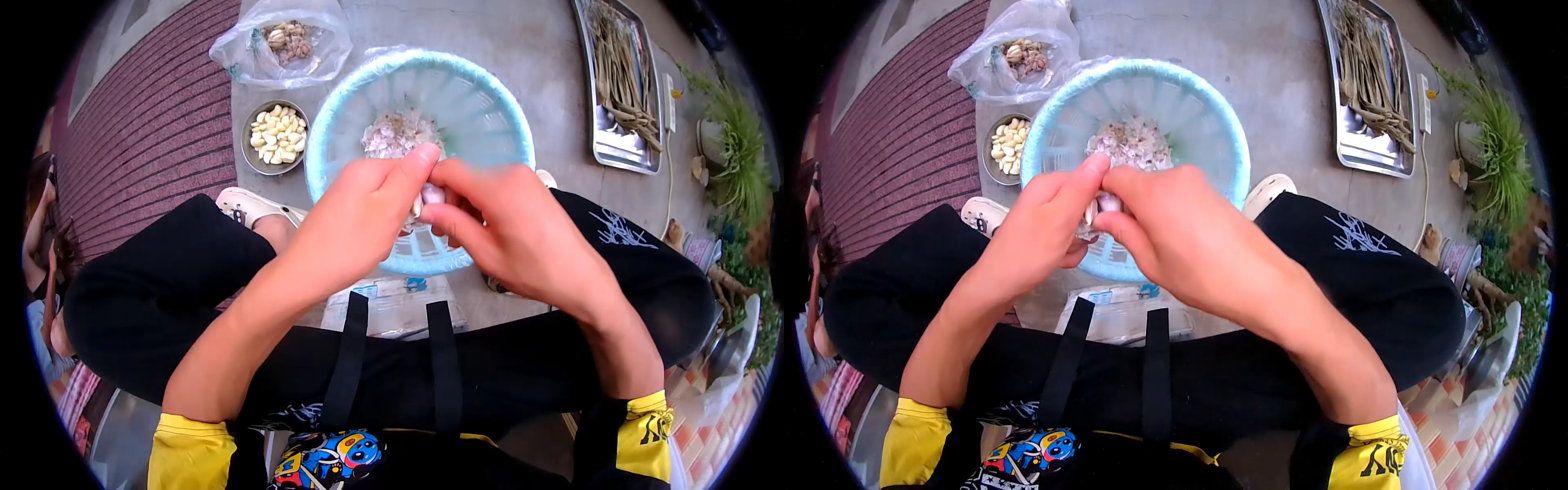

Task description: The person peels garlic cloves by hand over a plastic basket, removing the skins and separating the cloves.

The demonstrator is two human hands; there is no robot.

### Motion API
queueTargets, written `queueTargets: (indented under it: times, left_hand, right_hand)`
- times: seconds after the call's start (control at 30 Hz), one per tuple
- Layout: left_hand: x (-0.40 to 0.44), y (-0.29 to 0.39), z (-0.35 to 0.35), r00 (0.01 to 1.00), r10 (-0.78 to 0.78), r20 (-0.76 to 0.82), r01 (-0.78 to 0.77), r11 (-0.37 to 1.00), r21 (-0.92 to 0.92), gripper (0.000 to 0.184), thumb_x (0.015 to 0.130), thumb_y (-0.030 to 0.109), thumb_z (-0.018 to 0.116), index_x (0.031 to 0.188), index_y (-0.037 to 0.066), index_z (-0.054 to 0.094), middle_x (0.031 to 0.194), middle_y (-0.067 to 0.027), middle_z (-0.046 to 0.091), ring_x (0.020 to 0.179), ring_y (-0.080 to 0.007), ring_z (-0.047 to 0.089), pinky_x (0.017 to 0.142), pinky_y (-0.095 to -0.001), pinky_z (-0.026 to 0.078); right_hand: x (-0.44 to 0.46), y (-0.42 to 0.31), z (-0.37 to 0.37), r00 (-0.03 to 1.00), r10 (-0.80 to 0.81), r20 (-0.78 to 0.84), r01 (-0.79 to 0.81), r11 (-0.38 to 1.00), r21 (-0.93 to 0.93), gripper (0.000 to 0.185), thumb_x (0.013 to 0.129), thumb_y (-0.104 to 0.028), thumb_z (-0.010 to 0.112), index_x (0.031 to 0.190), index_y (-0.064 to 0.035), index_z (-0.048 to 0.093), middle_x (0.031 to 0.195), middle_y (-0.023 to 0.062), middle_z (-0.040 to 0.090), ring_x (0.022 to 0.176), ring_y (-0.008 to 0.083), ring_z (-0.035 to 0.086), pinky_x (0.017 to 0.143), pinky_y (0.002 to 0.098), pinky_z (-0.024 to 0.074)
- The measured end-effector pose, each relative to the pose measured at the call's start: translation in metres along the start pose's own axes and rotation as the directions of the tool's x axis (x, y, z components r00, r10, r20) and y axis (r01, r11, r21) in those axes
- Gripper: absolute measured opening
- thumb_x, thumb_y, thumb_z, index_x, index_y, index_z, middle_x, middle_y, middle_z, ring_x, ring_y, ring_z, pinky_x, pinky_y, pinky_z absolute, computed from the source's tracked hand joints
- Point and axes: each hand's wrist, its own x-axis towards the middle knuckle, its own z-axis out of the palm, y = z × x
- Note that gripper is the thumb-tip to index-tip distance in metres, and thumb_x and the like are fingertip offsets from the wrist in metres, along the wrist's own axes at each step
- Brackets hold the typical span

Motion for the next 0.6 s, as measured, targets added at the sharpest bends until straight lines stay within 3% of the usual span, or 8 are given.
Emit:
queueTargets:
  times: [0.07, 0.13, 0.2, 0.27, 0.37, 0.47, 0.53, 0.6]
  left_hand:
    - [-0.002, 0.007, 0.000, 0.985, -0.170, 0.031, 0.172, 0.980, -0.102, 0.052, 0.102, 0.043, 0.039, 0.086, 0.000, 0.063, 0.066, -0.0003, 0.054, 0.057, -0.0059, 0.044, 0.049, -0.0240, 0.035]
    - [0.000, 0.004, 0.000, 0.986, -0.157, 0.048, 0.163, 0.967, -0.197, 0.050, 0.102, 0.044, 0.040, 0.086, 0.002, 0.063, 0.064, 0.0018, 0.051, 0.051, -0.0041, 0.040, 0.043, -0.0208, 0.031]
    - [-0.002, 0.005, -0.002, 0.994, -0.039, 0.103, 0.068, 0.956, -0.287, 0.046, 0.102, 0.042, 0.040, 0.098, 0.002, 0.062, 0.072, -0.0008, 0.056, 0.050, -0.0056, 0.042, 0.042, -0.0202, 0.033]
    - [0.001, 0.004, -0.005, 0.994, -0.067, 0.085, 0.088, 0.957, -0.277, 0.045, 0.102, 0.041, 0.040, 0.100, 0.001, 0.062, 0.073, -0.0030, 0.058, 0.050, -0.0071, 0.045, 0.044, -0.0215, 0.040]
    - [-0.001, 0.000, -0.006, 0.995, -0.067, 0.080, 0.088, 0.950, -0.298, 0.044, 0.102, 0.038, 0.041, 0.103, 0.000, 0.062, 0.076, -0.0053, 0.060, 0.054, -0.0088, 0.051, 0.051, -0.0235, 0.049]
    - [-0.006, 0.003, -0.003, 0.998, -0.043, -0.039, 0.030, 0.956, -0.293, 0.038, 0.102, 0.031, 0.042, 0.110, -0.001, 0.061, 0.092, -0.0084, 0.063, 0.077, -0.0125, 0.063, 0.063, -0.0257, 0.055]
    - [-0.002, -0.005, -0.008, 1.000, 0.009, 0.013, -0.002, 0.886, -0.463, 0.033, 0.100, 0.029, 0.046, 0.111, 0.002, 0.060, 0.097, -0.0074, 0.063, 0.086, -0.0126, 0.064, 0.063, -0.0247, 0.054]
    - [-0.002, -0.003, -0.004, 0.999, -0.042, 0.026, 0.050, 0.875, -0.481, 0.031, 0.099, 0.029, 0.048, 0.112, 0.003, 0.060, 0.098, -0.0062, 0.063, 0.085, -0.0112, 0.062, 0.063, -0.0241, 0.053]
  right_hand:
    - [0.001, 0.006, 0.001, 1.000, 0.012, -0.016, -0.010, 0.995, 0.103, 0.017, 0.092, -0.011, 0.059, 0.104, 0.0017, 0.058, 0.070, 0.0092, 0.061, 0.061, 0.0178, 0.058, 0.060, 0.0295, 0.0469]
    - [0.001, 0.002, -0.004, 1.000, 0.022, 0.011, -0.023, 0.991, 0.130, 0.018, 0.095, -0.011, 0.055, 0.107, 0.0023, 0.058, 0.073, 0.0051, 0.061, 0.064, 0.0113, 0.057, 0.061, 0.0267, 0.0475]
    - [0.002, -0.006, -0.009, 0.975, 0.193, 0.111, -0.221, 0.903, 0.368, 0.019, 0.098, -0.011, 0.051, 0.107, 0.0031, 0.059, 0.077, 0.0048, 0.062, 0.068, 0.0105, 0.057, 0.062, 0.0261, 0.0477]
    - [0.004, -0.004, -0.008, 0.983, 0.153, 0.100, -0.179, 0.913, 0.366, 0.020, 0.099, -0.011, 0.049, 0.109, 0.0039, 0.058, 0.080, 0.0046, 0.063, 0.071, 0.0097, 0.058, 0.063, 0.0251, 0.0477]
    - [0.002, -0.004, -0.006, 0.984, 0.173, 0.027, -0.172, 0.928, 0.330, 0.021, 0.100, -0.013, 0.048, 0.110, 0.0029, 0.056, 0.080, 0.0046, 0.063, 0.072, 0.0098, 0.059, 0.065, 0.0246, 0.0488]
    - [0.007, 0.011, -0.008, 0.961, 0.266, -0.077, -0.205, 0.869, 0.450, 0.028, 0.096, -0.022, 0.049, 0.104, 0.0037, 0.057, 0.079, 0.0113, 0.067, 0.071, 0.0157, 0.064, 0.068, 0.0294, 0.0523]
    - [0.011, 0.012, -0.012, 0.960, 0.237, -0.150, -0.121, 0.833, 0.540, 0.030, 0.094, -0.024, 0.053, 0.099, 0.0039, 0.062, 0.079, 0.0106, 0.068, 0.071, 0.0148, 0.064, 0.067, 0.0289, 0.0511]
    - [0.008, 0.010, -0.014, 0.957, 0.213, -0.195, -0.116, 0.902, 0.416, 0.031, 0.092, -0.025, 0.055, 0.097, 0.0040, 0.064, 0.078, 0.0103, 0.068, 0.071, 0.0144, 0.064, 0.067, 0.0284, 0.0504]
